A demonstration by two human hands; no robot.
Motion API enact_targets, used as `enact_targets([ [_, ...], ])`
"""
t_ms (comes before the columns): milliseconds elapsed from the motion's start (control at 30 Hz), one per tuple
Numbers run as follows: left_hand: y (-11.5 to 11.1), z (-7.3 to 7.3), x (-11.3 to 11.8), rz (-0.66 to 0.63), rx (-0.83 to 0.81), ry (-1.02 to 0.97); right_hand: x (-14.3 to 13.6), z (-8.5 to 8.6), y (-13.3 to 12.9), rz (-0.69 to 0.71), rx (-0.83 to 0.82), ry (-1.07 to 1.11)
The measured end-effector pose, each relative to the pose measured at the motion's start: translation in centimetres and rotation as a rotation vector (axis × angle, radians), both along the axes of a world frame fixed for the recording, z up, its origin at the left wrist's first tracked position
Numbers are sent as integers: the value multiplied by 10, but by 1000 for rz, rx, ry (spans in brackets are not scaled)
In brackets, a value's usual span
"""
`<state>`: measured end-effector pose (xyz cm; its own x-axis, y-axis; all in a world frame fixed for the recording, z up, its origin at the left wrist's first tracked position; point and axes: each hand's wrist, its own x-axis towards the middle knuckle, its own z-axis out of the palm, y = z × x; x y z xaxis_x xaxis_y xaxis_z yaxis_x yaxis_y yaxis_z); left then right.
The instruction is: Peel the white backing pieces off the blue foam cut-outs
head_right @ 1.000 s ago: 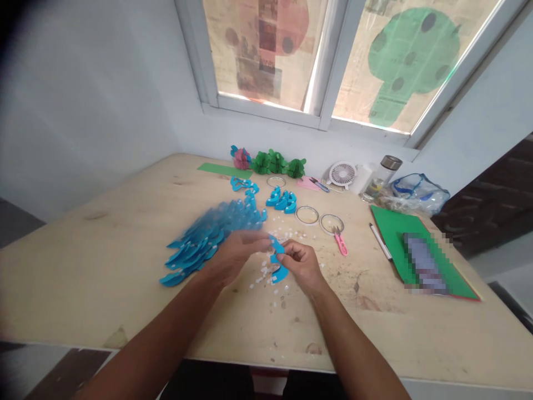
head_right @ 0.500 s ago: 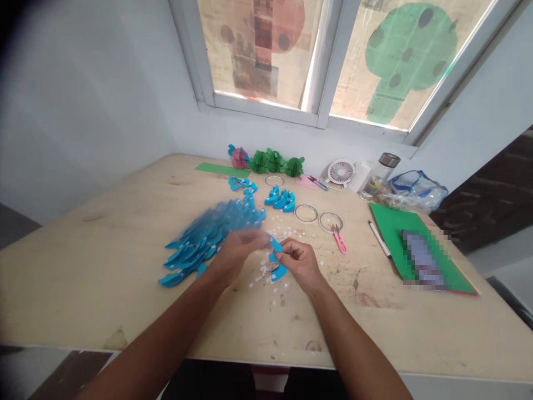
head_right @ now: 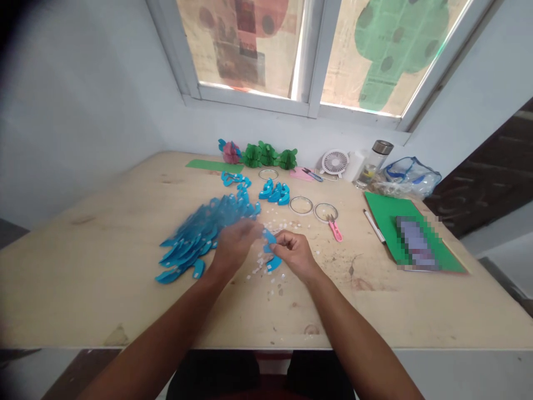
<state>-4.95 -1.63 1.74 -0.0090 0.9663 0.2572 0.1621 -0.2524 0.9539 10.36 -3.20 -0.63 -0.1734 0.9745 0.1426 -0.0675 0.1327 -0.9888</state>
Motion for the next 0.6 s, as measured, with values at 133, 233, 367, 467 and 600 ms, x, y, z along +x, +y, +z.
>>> enact_targets([
  [133, 2, -1, 1, -77, -105, -126, 1, -2, 2, -58, -34, 40],
  [233, 2, -1, 1, -173, -227, -166, 2, -5, 3, -108, -73, 70],
  [367, 1, -4, 2, -283, -308, -111, 4, -7, 6, -178, -90, 89],
  [467, 1, -8, 3, -309, -327, -122, 4, -8, 6, -179, -83, 102],
  [600, 1, -10, 5, -283, -323, -137, 3, -8, 6, -170, -106, 116],
])
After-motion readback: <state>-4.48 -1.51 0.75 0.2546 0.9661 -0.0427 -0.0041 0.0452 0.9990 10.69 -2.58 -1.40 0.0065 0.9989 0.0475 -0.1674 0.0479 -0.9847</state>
